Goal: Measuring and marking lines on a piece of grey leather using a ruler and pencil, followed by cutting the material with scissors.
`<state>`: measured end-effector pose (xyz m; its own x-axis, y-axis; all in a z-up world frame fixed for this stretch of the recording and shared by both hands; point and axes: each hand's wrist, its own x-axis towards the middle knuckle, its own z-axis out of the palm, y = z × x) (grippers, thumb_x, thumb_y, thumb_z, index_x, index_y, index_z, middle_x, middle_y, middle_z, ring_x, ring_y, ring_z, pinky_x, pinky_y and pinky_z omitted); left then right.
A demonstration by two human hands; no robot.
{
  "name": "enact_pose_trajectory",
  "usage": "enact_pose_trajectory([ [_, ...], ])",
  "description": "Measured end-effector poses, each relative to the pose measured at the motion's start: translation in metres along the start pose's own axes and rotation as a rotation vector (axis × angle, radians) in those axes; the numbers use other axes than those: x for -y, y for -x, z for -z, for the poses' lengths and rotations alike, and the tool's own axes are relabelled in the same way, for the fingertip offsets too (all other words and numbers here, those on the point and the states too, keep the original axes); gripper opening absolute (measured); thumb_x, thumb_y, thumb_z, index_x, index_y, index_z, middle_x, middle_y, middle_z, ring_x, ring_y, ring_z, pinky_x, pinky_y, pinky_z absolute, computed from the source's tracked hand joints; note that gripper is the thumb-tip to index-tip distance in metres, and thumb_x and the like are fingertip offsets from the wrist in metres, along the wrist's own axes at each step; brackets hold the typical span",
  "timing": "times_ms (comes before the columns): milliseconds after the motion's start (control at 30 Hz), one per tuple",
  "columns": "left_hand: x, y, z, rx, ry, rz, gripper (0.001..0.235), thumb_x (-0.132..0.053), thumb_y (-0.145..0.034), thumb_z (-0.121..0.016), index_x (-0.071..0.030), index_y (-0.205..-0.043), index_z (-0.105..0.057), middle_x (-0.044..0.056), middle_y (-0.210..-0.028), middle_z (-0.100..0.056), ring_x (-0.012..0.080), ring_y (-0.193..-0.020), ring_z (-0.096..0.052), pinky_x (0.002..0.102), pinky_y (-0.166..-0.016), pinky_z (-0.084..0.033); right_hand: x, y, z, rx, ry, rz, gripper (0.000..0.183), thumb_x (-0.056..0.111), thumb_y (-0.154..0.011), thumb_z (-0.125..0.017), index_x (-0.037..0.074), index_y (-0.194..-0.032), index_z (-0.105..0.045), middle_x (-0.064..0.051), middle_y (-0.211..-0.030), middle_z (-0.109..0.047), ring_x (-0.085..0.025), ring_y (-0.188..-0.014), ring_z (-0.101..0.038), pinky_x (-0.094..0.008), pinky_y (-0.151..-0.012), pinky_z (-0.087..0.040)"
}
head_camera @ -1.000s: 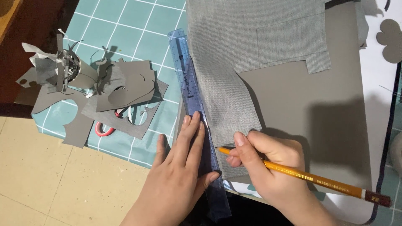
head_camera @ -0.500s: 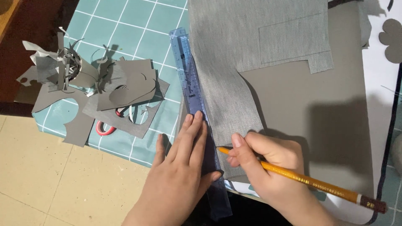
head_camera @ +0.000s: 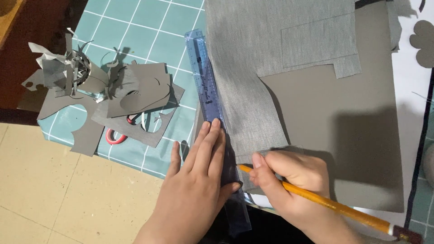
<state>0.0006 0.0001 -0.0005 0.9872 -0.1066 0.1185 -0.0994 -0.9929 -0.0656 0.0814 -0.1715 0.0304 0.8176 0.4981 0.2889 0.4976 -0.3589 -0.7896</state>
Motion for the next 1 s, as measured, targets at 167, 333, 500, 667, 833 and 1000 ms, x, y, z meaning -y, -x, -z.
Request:
enact_pose_trajectory([
  [167, -0.001, 0.001, 0.0, 0.0, -0.022, 0.002, 0.107, -0.067, -0.073, -0.072, -0.007, -0.155, -0.038, 0.007, -0.169, -0.03, 0.0188, -0.155, -0.031, 0.051, -0.111, -0.041, -0.008, 0.011, 0.0, 0.005, 0.013, 0.004, 0.046, 0.014, -0.095, -0.06, 0.008, -0.055, -0.039, 0.0, -0.048, -0.049, -0.011, -0.04, -0.044, -0.026, -0.041, -0.034],
  [333, 0.0, 0.001, -0.001, -0.002, -0.008, 0.006, 0.104, -0.068, -0.075, -0.07, -0.007, -0.154, -0.04, 0.007, -0.169, -0.031, 0.0185, -0.155, -0.031, 0.051, -0.111, -0.041, -0.002, 0.006, 0.001, -0.025, -0.039, -0.159, 0.044, 0.021, -0.095, -0.056, 0.009, -0.055, -0.068, 0.003, -0.047, -0.072, -0.005, -0.039, -0.069, -0.019, -0.048, -0.056],
  [500, 0.001, 0.0, 0.002, -0.001, -0.037, -0.009, 0.102, -0.069, -0.077, -0.069, -0.008, -0.154, -0.041, 0.007, -0.168, -0.032, 0.0184, -0.155, -0.031, 0.049, -0.111, -0.042, 0.002, 0.002, -0.004, -0.092, -0.004, -0.108, 0.037, 0.019, -0.098, -0.054, 0.006, -0.069, -0.073, 0.001, -0.059, -0.074, -0.008, -0.052, -0.073, -0.02, -0.056, -0.057],
  [667, 0.001, 0.0, 0.002, 0.002, -0.035, -0.012, 0.101, -0.069, -0.078, -0.067, -0.007, -0.154, -0.04, 0.008, -0.168, -0.031, 0.0187, -0.155, -0.03, 0.05, -0.112, -0.04, -0.001, 0.006, -0.001, -0.042, 0.028, -0.058, 0.042, 0.018, -0.097, -0.055, 0.009, -0.057, -0.064, 0.004, -0.055, -0.073, -0.007, -0.045, -0.069, -0.02, -0.049, -0.053],
  [833, 0.002, 0.0, 0.002, -0.013, -0.026, -0.016, 0.099, -0.069, -0.079, -0.066, -0.007, -0.153, -0.042, 0.008, -0.167, -0.033, 0.0196, -0.155, -0.032, 0.05, -0.113, -0.039, -0.007, 0.013, 0.001, 0.017, -0.001, 0.023, 0.044, 0.012, -0.095, -0.058, 0.009, -0.055, -0.04, 0.002, -0.047, -0.054, -0.011, -0.038, -0.048, -0.026, -0.041, -0.037],
  [1000, 0.002, 0.0, 0.003, -0.012, -0.021, -0.016, 0.095, -0.069, -0.085, -0.061, -0.007, -0.154, -0.041, 0.009, -0.168, -0.032, 0.0197, -0.154, -0.032, 0.05, -0.112, -0.04, -0.003, 0.009, 0.003, 0.02, -0.024, -0.065, 0.046, 0.016, -0.096, -0.056, 0.011, -0.05, -0.057, 0.005, -0.047, -0.066, -0.005, -0.048, -0.077, -0.018, -0.045, -0.051],
])
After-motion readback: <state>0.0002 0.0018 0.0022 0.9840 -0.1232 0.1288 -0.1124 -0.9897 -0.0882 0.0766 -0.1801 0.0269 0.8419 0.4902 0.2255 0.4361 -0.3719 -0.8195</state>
